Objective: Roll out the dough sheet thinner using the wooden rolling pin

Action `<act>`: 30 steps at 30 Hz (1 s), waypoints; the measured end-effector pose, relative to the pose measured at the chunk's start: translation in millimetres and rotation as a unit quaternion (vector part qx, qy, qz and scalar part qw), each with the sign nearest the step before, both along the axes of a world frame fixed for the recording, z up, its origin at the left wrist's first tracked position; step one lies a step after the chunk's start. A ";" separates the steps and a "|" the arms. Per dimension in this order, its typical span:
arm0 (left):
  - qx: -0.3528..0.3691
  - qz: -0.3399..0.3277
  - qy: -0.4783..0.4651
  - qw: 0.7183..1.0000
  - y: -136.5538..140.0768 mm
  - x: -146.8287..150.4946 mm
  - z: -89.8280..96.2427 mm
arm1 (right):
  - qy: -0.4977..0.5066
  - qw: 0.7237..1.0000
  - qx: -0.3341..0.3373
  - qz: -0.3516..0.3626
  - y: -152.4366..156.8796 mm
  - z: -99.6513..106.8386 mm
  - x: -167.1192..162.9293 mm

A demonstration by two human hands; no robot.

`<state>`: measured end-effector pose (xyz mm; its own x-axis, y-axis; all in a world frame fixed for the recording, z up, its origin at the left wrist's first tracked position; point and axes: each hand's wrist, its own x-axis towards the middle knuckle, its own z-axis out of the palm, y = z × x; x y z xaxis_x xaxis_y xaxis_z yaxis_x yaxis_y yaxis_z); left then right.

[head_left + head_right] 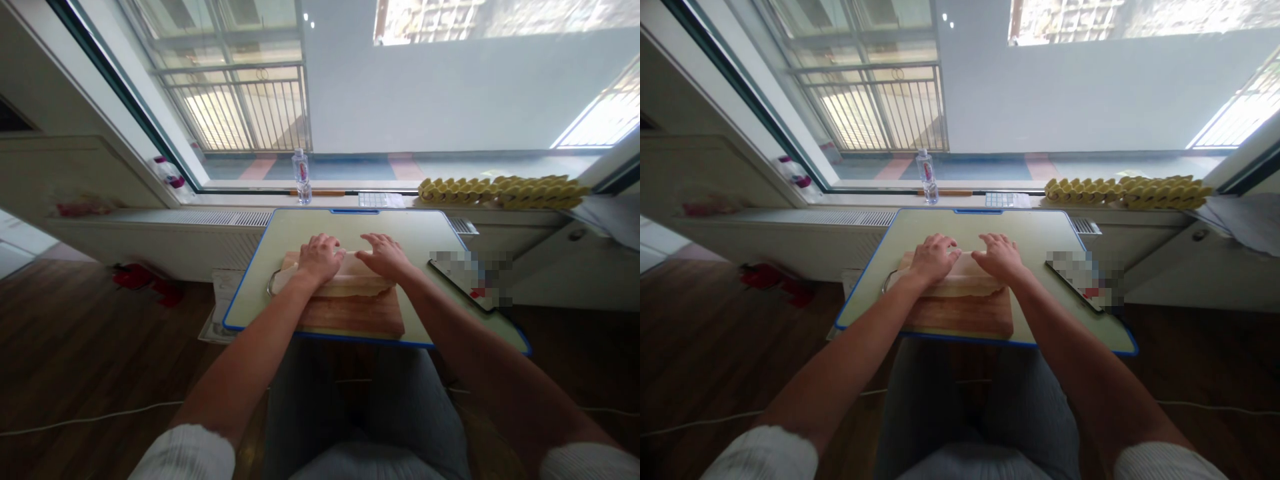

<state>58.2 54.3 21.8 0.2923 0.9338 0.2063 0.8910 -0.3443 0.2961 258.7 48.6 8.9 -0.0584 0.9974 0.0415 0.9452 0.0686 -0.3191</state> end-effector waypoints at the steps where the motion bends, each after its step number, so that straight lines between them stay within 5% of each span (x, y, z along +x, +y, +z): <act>1: -0.001 0.006 0.009 1.000 4.0 4.6 -2.5 | 0.001 1.000 0.011 -0.010 2.9 -0.7 -2.2; 6: 0.024 0.003 0.038 0.999 8.4 11.2 -9.6 | 0.009 1.000 0.014 -0.005 -10.0 -4.0 -4.7; 15: 0.023 0.021 0.041 0.999 7.7 10.0 -6.2 | 0.039 0.987 0.077 0.135 -88.1 -10.0 28.3; 22: -0.013 0.000 0.012 1.000 14.2 12.4 -6.2 | 0.064 0.985 0.104 0.126 -53.7 -6.9 16.0; 30: 0.016 0.019 0.032 0.999 18.3 4.0 -10.8 | 0.091 0.986 0.054 0.131 -11.8 2.5 17.1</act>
